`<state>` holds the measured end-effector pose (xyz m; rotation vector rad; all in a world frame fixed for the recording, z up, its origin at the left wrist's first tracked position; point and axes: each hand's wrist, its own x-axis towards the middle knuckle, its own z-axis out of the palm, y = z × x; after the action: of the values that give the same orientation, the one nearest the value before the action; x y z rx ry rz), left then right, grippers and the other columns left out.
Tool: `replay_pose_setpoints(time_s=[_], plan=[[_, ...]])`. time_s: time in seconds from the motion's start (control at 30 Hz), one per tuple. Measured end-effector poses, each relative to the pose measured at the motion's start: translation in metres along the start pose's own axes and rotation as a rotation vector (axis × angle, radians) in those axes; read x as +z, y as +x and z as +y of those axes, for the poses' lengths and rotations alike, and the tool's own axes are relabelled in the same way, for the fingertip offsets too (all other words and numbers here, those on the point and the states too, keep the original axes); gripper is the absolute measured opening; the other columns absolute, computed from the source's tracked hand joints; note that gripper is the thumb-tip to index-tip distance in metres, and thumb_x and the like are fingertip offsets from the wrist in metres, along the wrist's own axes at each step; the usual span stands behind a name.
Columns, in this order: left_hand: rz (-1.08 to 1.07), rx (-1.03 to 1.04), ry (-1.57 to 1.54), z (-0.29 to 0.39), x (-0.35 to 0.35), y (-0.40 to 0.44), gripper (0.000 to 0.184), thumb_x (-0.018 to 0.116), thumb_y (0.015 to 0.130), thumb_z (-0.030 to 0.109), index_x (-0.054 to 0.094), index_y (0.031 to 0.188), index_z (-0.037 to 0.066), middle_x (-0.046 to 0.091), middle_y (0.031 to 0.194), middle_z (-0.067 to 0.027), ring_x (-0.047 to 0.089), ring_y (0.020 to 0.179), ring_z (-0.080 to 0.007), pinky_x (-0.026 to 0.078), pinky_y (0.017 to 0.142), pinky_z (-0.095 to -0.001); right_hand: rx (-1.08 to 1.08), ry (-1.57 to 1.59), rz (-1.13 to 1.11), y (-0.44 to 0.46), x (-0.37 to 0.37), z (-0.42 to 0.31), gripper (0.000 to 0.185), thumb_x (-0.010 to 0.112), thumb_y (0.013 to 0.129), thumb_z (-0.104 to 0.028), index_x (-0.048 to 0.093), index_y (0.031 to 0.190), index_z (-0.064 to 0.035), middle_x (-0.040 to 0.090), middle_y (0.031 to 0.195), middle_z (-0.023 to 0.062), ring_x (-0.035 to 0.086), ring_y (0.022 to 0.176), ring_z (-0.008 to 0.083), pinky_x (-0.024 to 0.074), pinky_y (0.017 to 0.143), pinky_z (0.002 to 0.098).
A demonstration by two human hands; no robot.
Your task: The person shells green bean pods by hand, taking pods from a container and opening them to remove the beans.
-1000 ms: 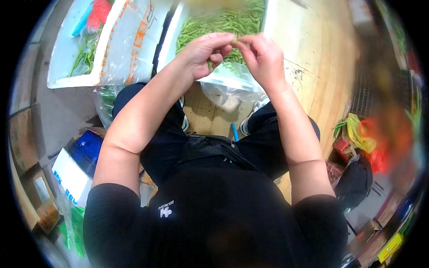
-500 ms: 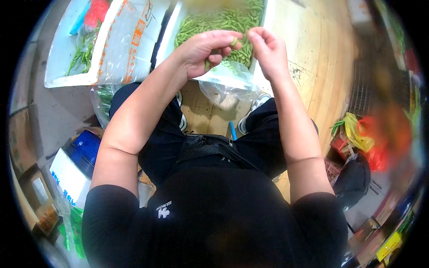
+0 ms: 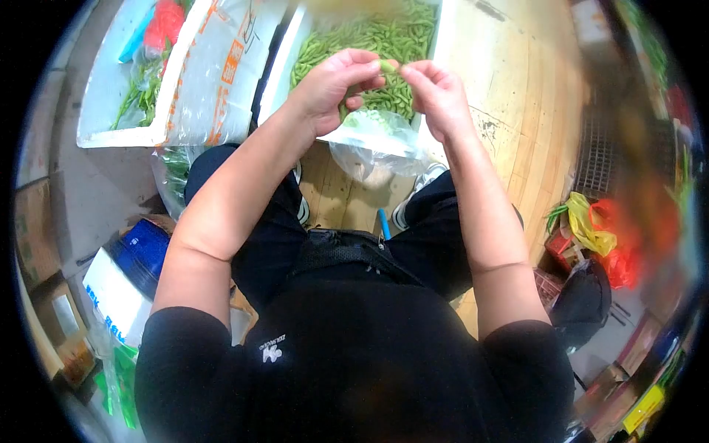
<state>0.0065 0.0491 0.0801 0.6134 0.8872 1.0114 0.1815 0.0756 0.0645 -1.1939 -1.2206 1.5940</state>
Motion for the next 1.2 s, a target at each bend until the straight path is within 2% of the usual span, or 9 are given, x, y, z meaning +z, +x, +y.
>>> replay_pose_setpoints(time_s=[0.13,0.33,0.63,0.73,0.83,0.97,1.0,1.07,1.2], plan=[[0.044,0.193,0.196,-0.009,-0.003,0.005,0.020,0.061,0.081,0.014,0.054,0.099,0.008,0.061,0.094,-0.0019,0.051,0.071,-0.0019,0.031,0.045,-0.0131,0.223,0.462,-0.194,-0.004,0.008,0.003,0.008,0.054,0.085,-0.010,0.055,0.083,-0.0021,0.042,0.057,-0.0047,0.031,0.042,0.0027,0.0257,0.037,0.0174],[0.113,0.639,0.637,-0.021,-0.005,0.012,0.013,0.065,0.076,0.010,0.062,0.087,0.003,0.062,0.080,-0.0030,0.056,0.071,-0.0084,0.045,0.065,-0.0222,0.236,0.652,-0.186,-0.002,0.008,0.006,0.008,0.054,0.085,-0.010,0.054,0.083,-0.0025,0.041,0.057,-0.0047,0.033,0.045,0.0029,0.0261,0.037,0.0171],[0.112,0.561,0.854,-0.013,0.003,0.003,0.017,0.066,0.076,0.011,0.059,0.088,0.001,0.061,0.083,-0.0035,0.055,0.075,-0.0086,0.044,0.069,-0.0209,0.124,0.230,-0.031,-0.011,0.011,-0.001,0.015,0.059,0.083,-0.014,0.056,0.087,0.0001,0.048,0.061,-0.0025,0.039,0.047,0.0037,0.0314,0.039,0.0178],[0.163,0.512,0.553,-0.013,0.004,0.002,0.028,0.066,0.076,0.012,0.054,0.098,0.001,0.058,0.091,-0.0062,0.057,0.075,-0.0113,0.045,0.068,-0.0229,0.084,0.143,0.069,-0.008,0.013,-0.001,0.013,0.059,0.083,-0.014,0.059,0.086,-0.0015,0.050,0.061,-0.0025,0.040,0.046,0.0036,0.0312,0.039,0.0183],[0.262,0.241,0.077,0.001,0.003,-0.004,0.038,0.065,0.077,0.018,0.048,0.107,0.002,0.059,0.090,-0.0049,0.058,0.079,-0.0113,0.038,0.056,-0.0188,-0.047,0.111,0.092,0.011,0.025,-0.022,0.013,0.059,0.083,-0.015,0.060,0.086,-0.0028,0.050,0.060,-0.0031,0.039,0.044,0.0033,0.0307,0.039,0.0180],[0.380,0.173,-0.189,0.014,-0.011,-0.002,0.018,0.057,0.080,0.017,0.052,0.094,0.008,0.059,0.083,-0.0004,0.055,0.069,-0.0071,0.031,0.049,-0.0191,-0.207,-0.107,-0.122,0.032,0.109,-0.072,0.017,0.061,0.080,-0.016,0.062,0.087,0.0003,0.058,0.065,0.0019,0.052,0.055,0.0092,0.0415,0.049,0.0227],[0.342,0.146,-0.217,0.027,-0.014,-0.008,0.008,0.052,0.081,0.017,0.052,0.084,0.010,0.056,0.075,0.0003,0.051,0.061,-0.0065,0.029,0.047,-0.0198,-0.369,-0.305,-0.187,0.038,0.138,-0.083,0.018,0.063,0.078,-0.016,0.063,0.085,0.0008,0.060,0.068,0.0043,0.054,0.060,0.0114,0.0436,0.055,0.0247],[0.233,0.272,-0.383,0.022,-0.033,-0.001,0.007,0.051,0.083,0.017,0.052,0.081,0.011,0.052,0.069,0.0004,0.049,0.058,-0.0082,0.034,0.047,-0.0228,-0.610,-0.588,-0.315,0.038,0.200,-0.108,0.019,0.065,0.074,-0.017,0.064,0.080,0.0008,0.063,0.075,0.0093,0.058,0.068,0.0151,0.0456,0.066,0.0273],[0.151,0.266,-0.793,0.039,-0.041,-0.014,0.016,0.060,0.081,0.014,0.049,0.092,0.008,0.053,0.074,-0.0020,0.053,0.065,-0.0113,0.044,0.058,-0.0246,-0.769,-0.878,-0.508,0.047,0.302,-0.110,0.018,0.066,0.071,-0.021,0.065,0.078,-0.0039,0.061,0.066,0.0138,0.060,0.062,0.0246,0.0475,0.058,0.0326]])
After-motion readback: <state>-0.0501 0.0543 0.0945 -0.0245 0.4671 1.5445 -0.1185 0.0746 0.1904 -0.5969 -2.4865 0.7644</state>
